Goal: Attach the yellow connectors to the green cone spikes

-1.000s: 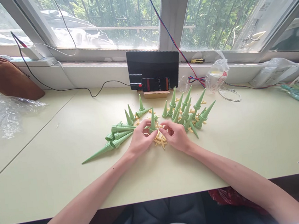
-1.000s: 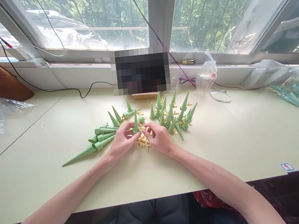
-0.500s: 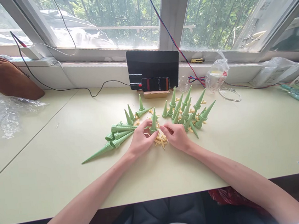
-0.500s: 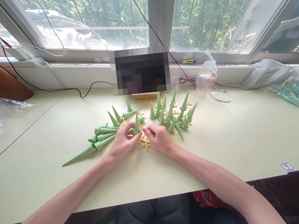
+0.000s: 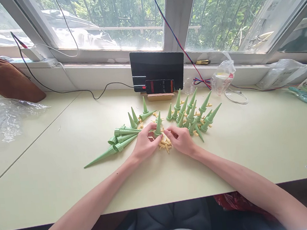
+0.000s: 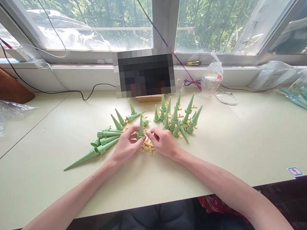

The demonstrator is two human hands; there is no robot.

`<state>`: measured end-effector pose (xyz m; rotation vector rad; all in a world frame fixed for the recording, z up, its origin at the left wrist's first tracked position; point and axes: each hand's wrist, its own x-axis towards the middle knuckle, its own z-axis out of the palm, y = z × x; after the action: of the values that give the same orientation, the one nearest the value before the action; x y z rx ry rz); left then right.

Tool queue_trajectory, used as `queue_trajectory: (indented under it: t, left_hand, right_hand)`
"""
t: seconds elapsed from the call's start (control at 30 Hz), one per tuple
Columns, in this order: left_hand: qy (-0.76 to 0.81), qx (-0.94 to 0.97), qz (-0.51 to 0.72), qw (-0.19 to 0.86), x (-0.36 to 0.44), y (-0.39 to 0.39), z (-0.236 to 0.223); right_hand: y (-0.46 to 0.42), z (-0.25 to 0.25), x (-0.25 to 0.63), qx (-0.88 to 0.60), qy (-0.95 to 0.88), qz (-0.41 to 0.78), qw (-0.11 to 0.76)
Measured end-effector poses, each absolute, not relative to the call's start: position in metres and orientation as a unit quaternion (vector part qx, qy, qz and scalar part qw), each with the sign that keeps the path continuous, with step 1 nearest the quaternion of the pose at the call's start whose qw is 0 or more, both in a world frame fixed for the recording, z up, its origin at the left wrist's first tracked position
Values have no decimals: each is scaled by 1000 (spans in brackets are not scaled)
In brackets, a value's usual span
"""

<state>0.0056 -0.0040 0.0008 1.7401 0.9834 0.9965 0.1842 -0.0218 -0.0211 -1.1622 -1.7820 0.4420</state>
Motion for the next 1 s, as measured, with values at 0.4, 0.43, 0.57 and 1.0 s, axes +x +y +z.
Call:
queue_trajectory:
  t: [0.4, 0.43, 0.57, 1.0]
  left_hand:
    - [392, 696, 399, 450, 6, -6, 5]
    - [391, 696, 400, 450, 6, -6, 5]
    - [392, 698, 400, 446, 6, -5, 3]
    - [389, 722, 388, 420, 5, -5, 1]
  right_hand:
    - [-23, -19, 184, -477, -719, 196, 465]
    - [-23, -19, 184, -473, -721, 197, 467]
    - [-23, -21, 184, -462, -727, 189, 472]
    - [-20, -23, 185, -481, -724, 181, 459]
